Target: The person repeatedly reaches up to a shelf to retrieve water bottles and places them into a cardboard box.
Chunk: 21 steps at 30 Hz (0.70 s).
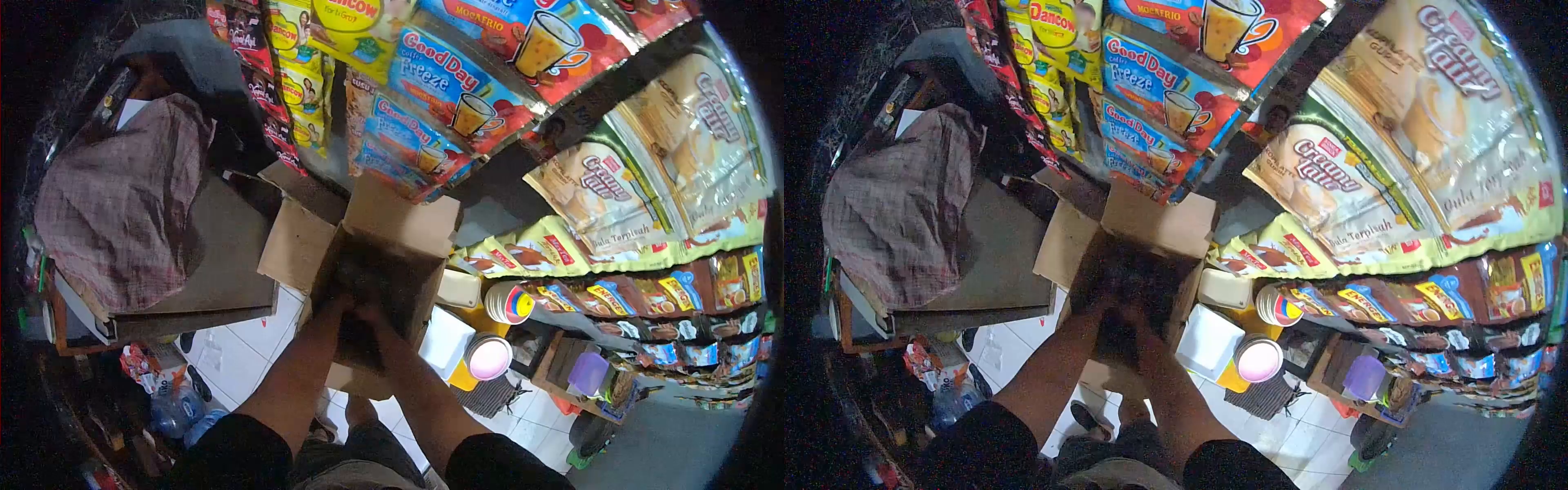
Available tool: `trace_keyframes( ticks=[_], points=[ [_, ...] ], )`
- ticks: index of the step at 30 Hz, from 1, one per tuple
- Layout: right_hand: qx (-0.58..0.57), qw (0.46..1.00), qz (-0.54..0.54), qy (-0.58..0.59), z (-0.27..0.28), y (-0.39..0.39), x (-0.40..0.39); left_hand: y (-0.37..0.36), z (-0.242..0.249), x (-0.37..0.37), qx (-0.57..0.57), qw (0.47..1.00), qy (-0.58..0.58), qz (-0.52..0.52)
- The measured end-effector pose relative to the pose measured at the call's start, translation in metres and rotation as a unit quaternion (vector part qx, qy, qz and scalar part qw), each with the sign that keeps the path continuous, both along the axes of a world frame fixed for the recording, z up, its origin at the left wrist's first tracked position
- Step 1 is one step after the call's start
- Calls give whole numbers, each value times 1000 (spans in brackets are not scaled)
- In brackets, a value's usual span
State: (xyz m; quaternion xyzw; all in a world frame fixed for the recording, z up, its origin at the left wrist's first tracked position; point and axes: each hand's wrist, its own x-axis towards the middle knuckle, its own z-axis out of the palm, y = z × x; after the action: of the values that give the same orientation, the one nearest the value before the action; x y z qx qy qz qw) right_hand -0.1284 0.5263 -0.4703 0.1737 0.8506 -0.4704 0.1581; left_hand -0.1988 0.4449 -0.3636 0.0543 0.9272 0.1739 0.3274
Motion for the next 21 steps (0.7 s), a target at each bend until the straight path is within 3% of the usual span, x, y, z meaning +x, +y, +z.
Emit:
trace_keyframes(
  ticks=[4, 7, 9, 10, 12, 13, 14, 16, 17, 19, 21],
  points=[
    [-5, 999, 31, 41, 2, -5, -6, -12, 31, 0, 64, 998, 6, 3],
    [4, 989, 31, 147, 55, -11, 5, -29, 73, 13, 261, 963, -48, 54],
    [-291, 936, -104, 166, 140, -11, 30, -47, 111, 35, 454, 872, -153, 98],
    [-287, 935, -104, 180, 187, -7, 46, -60, 132, 51, 514, 828, -199, 105],
    [-289, 935, -49, 201, 270, 1, 91, -88, 173, 86, 522, 843, -124, 34],
    [-245, 937, -72, 236, 294, 0, 114, -109, 191, 111, 520, 852, -55, -23],
    [-202, 936, -95, 272, 309, 0, 139, -131, 206, 133, 480, 875, -43, -36],
    [-208, 926, -169, 264, 300, 10, 207, -190, 220, 169, 422, 904, -21, -69],
    [-250, 915, -232, 217, 327, 4, 232, -220, 213, 185, 396, 914, -31, -79],
    [-248, 903, -252, 243, 345, 1, 272, -261, 229, 207, 403, 911, 18, -84],
    [-249, 899, -275, 231, 383, -10, 293, -298, 221, 213, 457, 888, -11, -47]
  ],
)
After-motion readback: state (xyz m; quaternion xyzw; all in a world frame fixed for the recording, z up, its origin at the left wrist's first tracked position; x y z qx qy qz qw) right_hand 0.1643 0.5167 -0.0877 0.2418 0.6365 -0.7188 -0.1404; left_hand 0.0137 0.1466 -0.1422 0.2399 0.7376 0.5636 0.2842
